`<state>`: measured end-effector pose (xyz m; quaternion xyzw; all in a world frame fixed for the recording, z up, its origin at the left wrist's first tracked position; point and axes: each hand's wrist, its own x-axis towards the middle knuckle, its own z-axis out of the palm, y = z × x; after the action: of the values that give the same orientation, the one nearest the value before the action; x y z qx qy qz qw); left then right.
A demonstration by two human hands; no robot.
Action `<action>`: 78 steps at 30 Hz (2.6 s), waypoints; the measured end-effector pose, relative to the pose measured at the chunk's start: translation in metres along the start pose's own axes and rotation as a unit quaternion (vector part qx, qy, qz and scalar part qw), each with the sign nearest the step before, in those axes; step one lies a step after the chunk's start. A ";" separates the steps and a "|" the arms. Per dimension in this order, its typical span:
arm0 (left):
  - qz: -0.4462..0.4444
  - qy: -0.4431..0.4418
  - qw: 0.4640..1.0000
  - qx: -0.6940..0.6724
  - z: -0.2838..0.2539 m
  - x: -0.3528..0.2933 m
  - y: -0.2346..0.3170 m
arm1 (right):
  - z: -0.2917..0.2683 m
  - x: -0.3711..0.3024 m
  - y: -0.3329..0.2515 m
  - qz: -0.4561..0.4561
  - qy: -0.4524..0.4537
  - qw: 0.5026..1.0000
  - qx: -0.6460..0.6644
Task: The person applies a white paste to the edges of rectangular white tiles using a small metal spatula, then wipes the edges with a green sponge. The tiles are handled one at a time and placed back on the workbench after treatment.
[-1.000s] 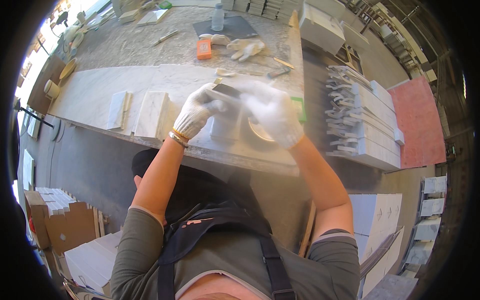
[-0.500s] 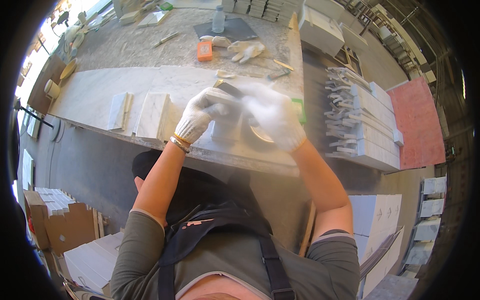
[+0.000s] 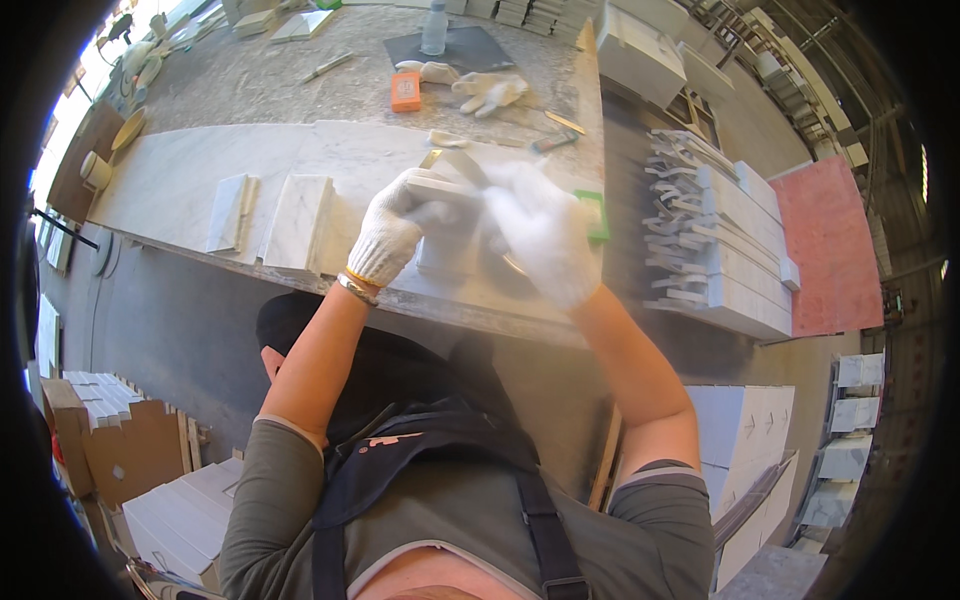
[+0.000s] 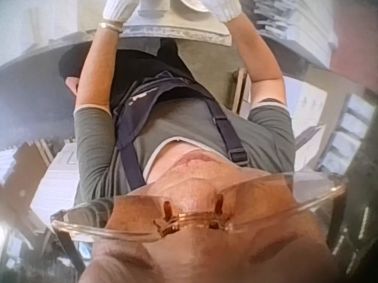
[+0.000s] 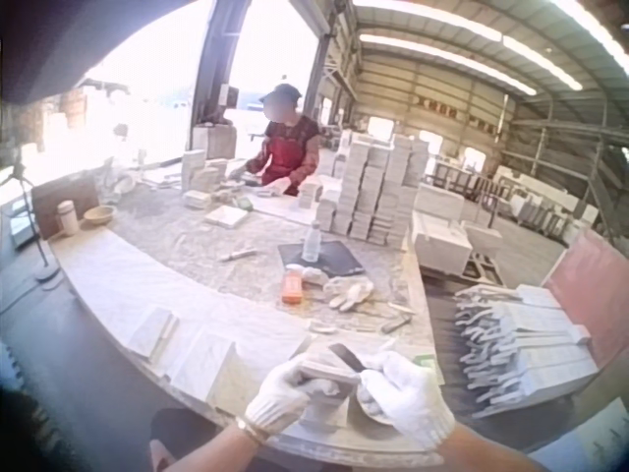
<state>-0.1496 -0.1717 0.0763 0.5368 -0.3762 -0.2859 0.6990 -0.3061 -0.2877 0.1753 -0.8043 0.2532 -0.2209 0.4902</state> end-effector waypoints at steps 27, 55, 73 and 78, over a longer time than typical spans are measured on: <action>0.037 -0.020 0.999 -0.025 -0.001 0.002 -0.007 | -0.002 0.000 0.007 -0.041 0.006 0.999 -0.003; -0.024 0.024 0.999 -0.031 0.003 0.002 -0.007 | -0.001 0.001 0.018 -0.147 0.065 0.979 -0.121; -0.057 0.026 0.998 -0.019 0.001 0.004 0.000 | 0.005 -0.006 0.014 -0.142 0.026 0.989 0.012; -0.098 0.042 0.994 0.016 -0.001 0.016 0.004 | -0.022 -0.010 0.011 -0.018 0.015 0.993 0.116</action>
<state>-0.1402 -0.1834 0.0835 0.5935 -0.2965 -0.3242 0.6744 -0.3290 -0.3002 0.1738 -0.7433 0.2186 -0.2692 0.5721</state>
